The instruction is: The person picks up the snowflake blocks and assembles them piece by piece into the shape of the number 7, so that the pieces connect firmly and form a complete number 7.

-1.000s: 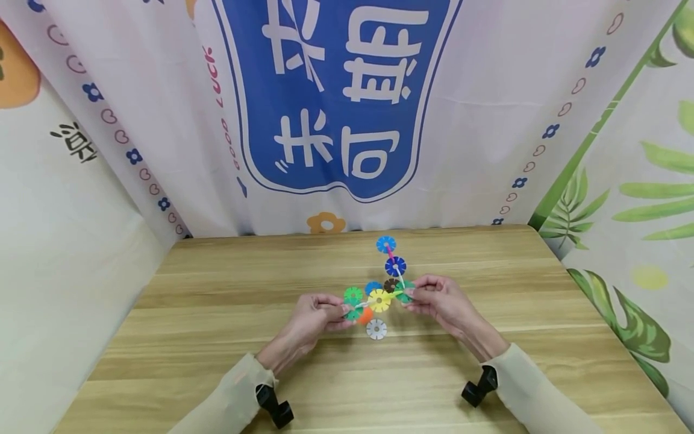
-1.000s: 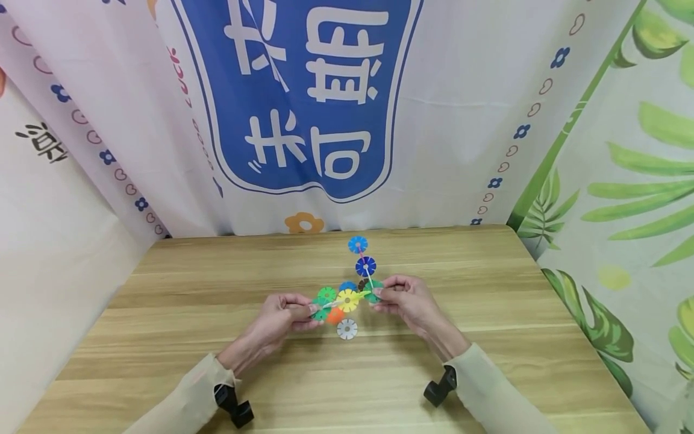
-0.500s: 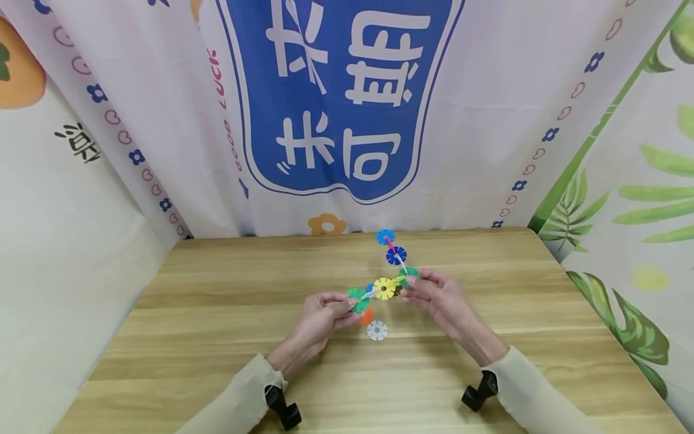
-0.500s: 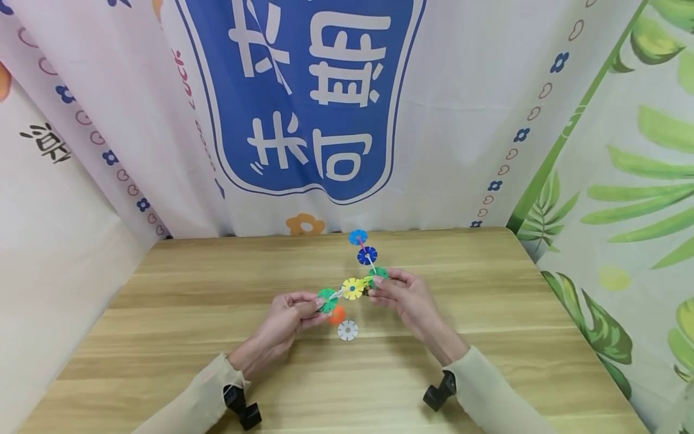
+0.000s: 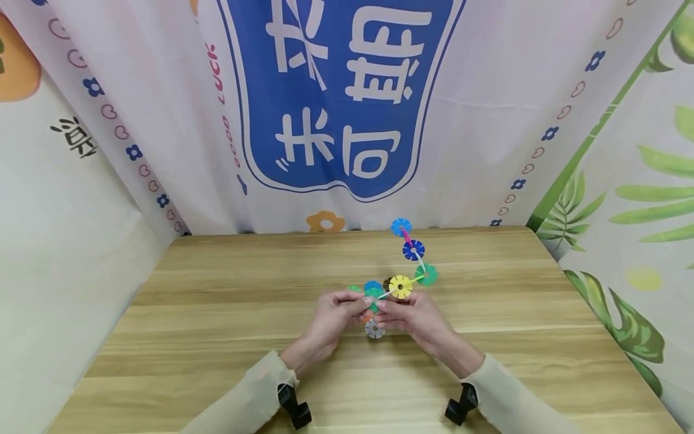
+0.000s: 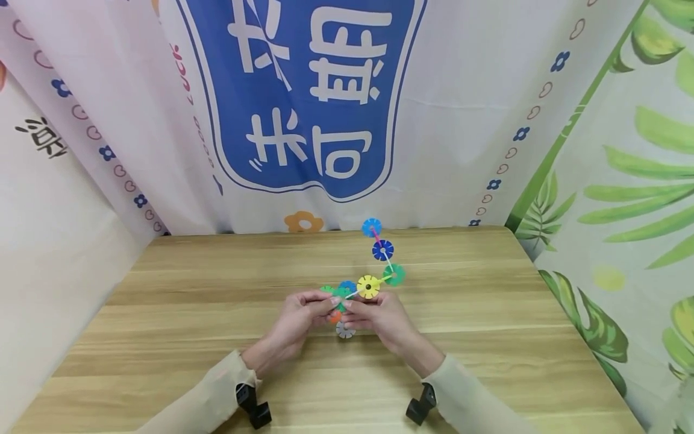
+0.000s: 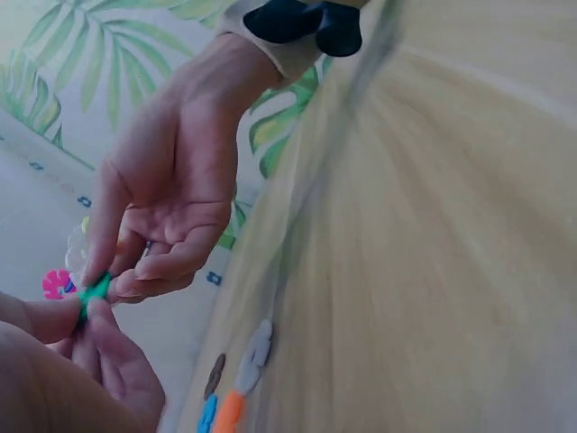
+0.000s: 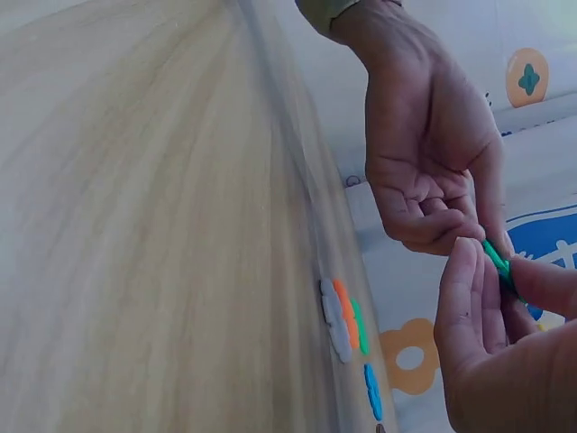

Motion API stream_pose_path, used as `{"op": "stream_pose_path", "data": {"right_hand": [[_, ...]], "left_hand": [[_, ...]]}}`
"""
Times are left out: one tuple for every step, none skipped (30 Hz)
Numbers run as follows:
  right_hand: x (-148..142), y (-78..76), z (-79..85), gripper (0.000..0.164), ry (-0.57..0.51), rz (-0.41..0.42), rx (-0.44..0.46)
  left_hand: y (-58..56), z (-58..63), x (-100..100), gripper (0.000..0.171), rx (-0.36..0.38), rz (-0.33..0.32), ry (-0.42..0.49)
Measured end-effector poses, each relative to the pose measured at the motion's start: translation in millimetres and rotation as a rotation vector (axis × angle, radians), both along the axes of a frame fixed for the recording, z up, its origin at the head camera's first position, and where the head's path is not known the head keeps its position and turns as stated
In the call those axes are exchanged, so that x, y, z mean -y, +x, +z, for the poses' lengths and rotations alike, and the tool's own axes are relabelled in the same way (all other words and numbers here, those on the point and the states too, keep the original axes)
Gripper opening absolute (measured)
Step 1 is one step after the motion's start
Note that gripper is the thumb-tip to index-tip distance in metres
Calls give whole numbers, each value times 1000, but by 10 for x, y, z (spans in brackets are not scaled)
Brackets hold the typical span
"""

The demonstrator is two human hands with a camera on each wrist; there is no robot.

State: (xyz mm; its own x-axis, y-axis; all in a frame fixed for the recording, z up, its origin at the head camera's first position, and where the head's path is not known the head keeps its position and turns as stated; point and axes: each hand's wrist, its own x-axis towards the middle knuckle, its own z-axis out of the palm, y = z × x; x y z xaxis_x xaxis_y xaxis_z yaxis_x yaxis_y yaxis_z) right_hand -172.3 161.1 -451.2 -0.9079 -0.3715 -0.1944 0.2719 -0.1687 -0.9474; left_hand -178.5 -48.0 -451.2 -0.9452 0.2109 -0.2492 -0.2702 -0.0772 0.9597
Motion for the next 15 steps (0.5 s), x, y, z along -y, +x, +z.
{"op": "stream_pose_path", "data": {"right_hand": [[-1, -5, -6, 5, 1, -2, -1], [-7, -12, -10, 6, 9, -2, -3], [-21, -19, -14, 7, 18, -4, -5], [-40, -30, -13, 8, 29, -7, -7], [-66, -42, -14, 11, 42, -14, -12], [-94, -54, -13, 14, 55, -23, -14], [-125, -68, -13, 16, 65, -34, -16], [-160, -80, -12, 18, 76, -45, -18], [-198, -91, -12, 19, 83, -58, -18], [-235, -100, -10, 20, 93, -71, -18], [-275, -106, -11, 21, 102, -82, -18], [-314, -108, -9, 22, 110, -91, -15], [-352, -108, -6, 23, 120, -99, -15], [-392, -108, -4, 25, 129, -105, -14], [-428, -107, 0, 25, 135, -111, -13]], "left_hand": [[-8, -7, 5, 22, 0, -4, -26], [-21, -16, 17, 23, 0, -13, -55], [-40, -20, 35, 24, 1, -27, -83], [-66, -28, 56, 25, -11, -46, -118], [-97, -37, 84, 25, -24, -66, -153], [-133, -46, 118, 24, -46, -83, -196], [-173, -57, 157, 21, -85, -95, -249], [-218, -66, 199, 19, -131, -101, -308], [-266, -73, 243, 15, -182, -101, -374], [-313, -80, 288, 12, -233, -95, -448], [-358, -85, 333, 9, -278, -91, -516], [-400, -90, 377, 8, -318, -90, -575], [-438, -93, 412, 7, -353, -91, -628], [-473, -93, 439, 6, -375, -101, -672], [-505, -94, 459, 5, -391, -116, -707]]}}
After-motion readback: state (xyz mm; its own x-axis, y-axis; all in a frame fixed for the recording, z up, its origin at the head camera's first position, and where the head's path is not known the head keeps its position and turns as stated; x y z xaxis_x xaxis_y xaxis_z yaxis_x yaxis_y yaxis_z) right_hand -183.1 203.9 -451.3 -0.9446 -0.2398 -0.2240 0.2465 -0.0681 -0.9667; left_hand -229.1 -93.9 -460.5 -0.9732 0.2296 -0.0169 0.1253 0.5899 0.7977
